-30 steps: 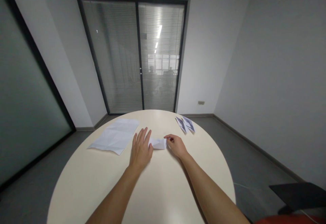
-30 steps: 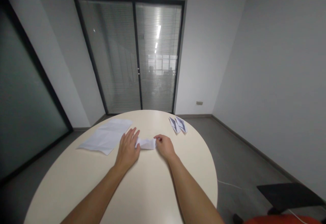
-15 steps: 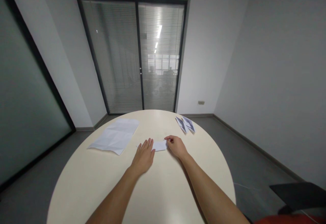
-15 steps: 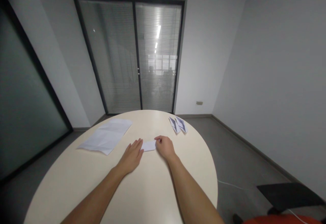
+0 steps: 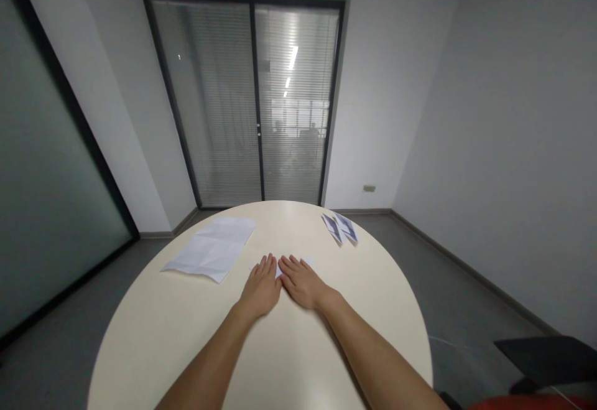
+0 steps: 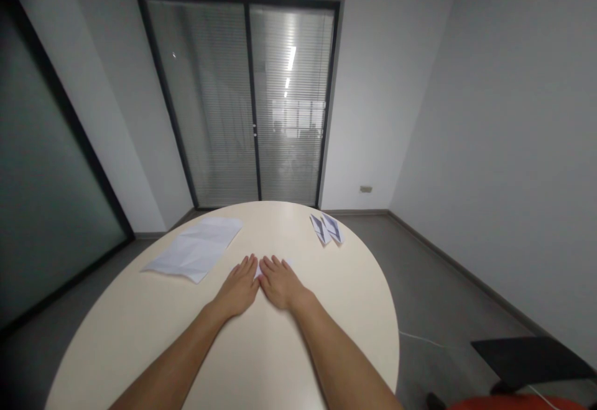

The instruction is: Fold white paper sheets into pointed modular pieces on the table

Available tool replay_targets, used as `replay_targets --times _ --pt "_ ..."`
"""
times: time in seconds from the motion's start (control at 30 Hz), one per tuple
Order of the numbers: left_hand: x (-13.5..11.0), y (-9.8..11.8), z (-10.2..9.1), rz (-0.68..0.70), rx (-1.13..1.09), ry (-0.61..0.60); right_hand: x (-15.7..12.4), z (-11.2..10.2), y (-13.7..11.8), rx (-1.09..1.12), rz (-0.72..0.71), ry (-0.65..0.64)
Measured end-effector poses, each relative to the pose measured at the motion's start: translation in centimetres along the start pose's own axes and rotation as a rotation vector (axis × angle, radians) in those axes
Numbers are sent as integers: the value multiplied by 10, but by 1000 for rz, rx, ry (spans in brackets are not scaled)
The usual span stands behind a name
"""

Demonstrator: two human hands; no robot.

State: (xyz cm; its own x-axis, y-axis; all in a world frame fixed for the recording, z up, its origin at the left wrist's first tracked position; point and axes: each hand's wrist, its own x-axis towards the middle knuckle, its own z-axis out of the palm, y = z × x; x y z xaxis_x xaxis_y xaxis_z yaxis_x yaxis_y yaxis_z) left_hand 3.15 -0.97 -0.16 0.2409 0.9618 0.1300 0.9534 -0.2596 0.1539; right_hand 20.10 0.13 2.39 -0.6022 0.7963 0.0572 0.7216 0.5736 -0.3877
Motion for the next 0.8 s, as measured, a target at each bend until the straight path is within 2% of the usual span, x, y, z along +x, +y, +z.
replay_targets --times 0.3,0.5,0.6,0.7,0.8 --pt "1 -1 0 -14 16 29 -4 -8 4 -64 220 -69" --pt "3 -4 1 -143 69 45 -5 -11 3 -89 318 -65" --pt "4 -7 0 -197 93 69 -5 -13 4 -100 341 -85" --pt "5 -10 1 -191 111 139 -5 -12 4 -96 359 -67" --pt "5 -11 2 -125 95 129 -6 -10 1 -130 264 13"
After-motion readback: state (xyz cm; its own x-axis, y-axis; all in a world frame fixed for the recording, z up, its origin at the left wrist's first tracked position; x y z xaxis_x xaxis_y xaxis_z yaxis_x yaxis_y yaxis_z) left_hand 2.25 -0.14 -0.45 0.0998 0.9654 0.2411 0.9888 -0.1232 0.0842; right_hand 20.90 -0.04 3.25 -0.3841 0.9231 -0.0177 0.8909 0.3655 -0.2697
